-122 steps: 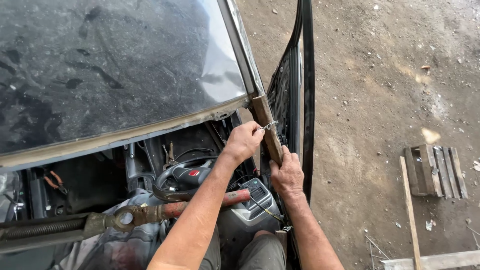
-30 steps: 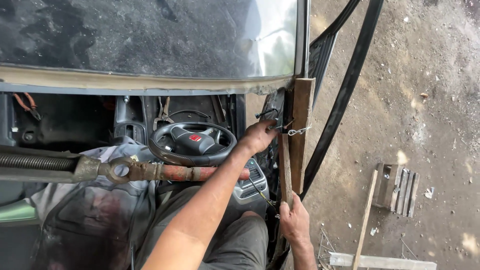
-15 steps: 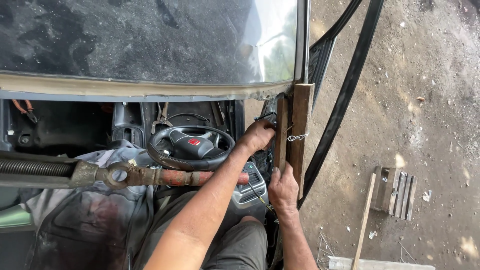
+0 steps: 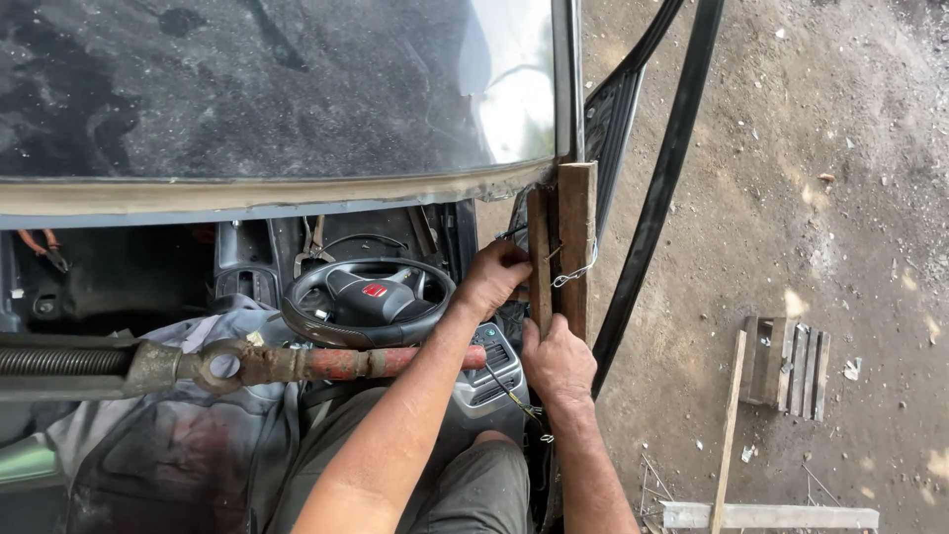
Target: The person secures a wooden plank to the car's A-pillar using wire and pliers. They wrap the wire around the plank and the car frame, then twist and tighten it with pliers to hold the plank in place.
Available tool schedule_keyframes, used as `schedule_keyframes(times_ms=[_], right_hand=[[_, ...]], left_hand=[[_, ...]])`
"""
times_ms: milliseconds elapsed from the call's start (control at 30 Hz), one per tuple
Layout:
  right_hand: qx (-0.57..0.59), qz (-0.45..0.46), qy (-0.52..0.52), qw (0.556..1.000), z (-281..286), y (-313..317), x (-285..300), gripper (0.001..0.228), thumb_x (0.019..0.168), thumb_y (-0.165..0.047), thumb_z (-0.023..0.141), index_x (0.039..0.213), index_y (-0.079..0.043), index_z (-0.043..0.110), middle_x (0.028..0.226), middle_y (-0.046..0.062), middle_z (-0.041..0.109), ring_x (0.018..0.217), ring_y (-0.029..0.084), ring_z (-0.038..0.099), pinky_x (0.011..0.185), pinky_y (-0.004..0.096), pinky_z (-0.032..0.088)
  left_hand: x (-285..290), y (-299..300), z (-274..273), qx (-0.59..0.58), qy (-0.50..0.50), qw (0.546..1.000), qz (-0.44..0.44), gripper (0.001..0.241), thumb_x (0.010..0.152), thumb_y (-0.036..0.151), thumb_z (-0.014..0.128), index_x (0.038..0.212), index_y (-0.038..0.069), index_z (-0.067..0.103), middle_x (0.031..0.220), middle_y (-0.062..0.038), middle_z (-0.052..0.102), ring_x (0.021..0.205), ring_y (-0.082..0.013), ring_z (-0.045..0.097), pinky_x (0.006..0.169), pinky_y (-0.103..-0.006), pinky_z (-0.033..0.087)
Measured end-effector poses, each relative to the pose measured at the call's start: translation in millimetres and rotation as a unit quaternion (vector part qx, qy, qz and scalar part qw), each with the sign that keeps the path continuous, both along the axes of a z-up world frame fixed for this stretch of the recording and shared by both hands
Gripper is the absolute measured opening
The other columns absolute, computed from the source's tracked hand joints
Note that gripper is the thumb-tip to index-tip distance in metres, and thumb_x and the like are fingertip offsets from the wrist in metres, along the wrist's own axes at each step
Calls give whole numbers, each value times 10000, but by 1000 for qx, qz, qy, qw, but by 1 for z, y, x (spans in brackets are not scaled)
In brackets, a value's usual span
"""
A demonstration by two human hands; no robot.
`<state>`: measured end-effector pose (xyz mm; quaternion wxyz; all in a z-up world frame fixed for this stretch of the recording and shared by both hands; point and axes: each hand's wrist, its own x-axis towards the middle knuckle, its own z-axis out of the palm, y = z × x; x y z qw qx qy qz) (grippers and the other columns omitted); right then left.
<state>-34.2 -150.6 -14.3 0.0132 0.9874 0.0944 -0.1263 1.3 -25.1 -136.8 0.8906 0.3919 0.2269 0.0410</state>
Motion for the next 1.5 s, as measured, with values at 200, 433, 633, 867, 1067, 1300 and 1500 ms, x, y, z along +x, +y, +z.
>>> schedule_keyframes(times_ms=[200,433,633,867,1067,1300,1500], right_hand=[[56,75,-22,995,14,-15,4,478,920,-524,646,930,-50,700,888,200,729,878,407,705,792,510,561],[142,126,-217,958,28,-20,1,717,655,-424,894,1205,-57,618,1174,206,644,1155,397,593,972,504,465],[289,57,-55,954,25,-21,26,1017,651,-313,898,1489,-24,399,1296,223,605,1190,360,612,1015,439,489],[255,26,-39,966,20,-16,24,899,698,-310,885,1464,-81,473,1215,178,675,1131,317,683,987,418,552],[316,85,-55,943,-11,-53,48,623,870,-290,762,1422,-69,577,1221,175,670,1082,294,688,932,395,557],[273,2,-90,958,12,-31,39,371,858,-276,766,1090,-9,653,960,142,709,844,276,708,770,411,571],[256,37,-151,954,-11,-37,46,355,821,-265,792,970,8,621,905,178,637,800,347,657,727,460,531]], left_hand=[[8,0,-2,-22,-30,999,38,242,897,67,706,1102,-18,610,994,-125,694,835,-233,725,683,-406,666],[11,7,9,-13,-16,999,31,249,915,84,691,1118,-17,586,1052,-132,684,876,-241,732,742,-399,672],[13,10,14,20,-5,1000,23,261,906,84,694,1127,-17,597,1070,-123,679,910,-227,719,767,-377,657],[5,13,14,-10,-52,999,8,259,909,81,703,1127,-49,651,1049,-119,707,925,-209,717,802,-355,627],[2,10,15,-77,-83,993,22,358,798,58,775,1124,18,632,1007,-68,684,911,-164,688,818,-324,594],[12,2,-3,36,-35,997,53,447,698,55,843,1096,-7,648,1009,-87,696,916,-191,664,825,-315,546],[10,-3,-1,125,28,989,75,473,649,93,867,1071,17,665,1025,-69,721,948,-189,674,852,-300,547]])
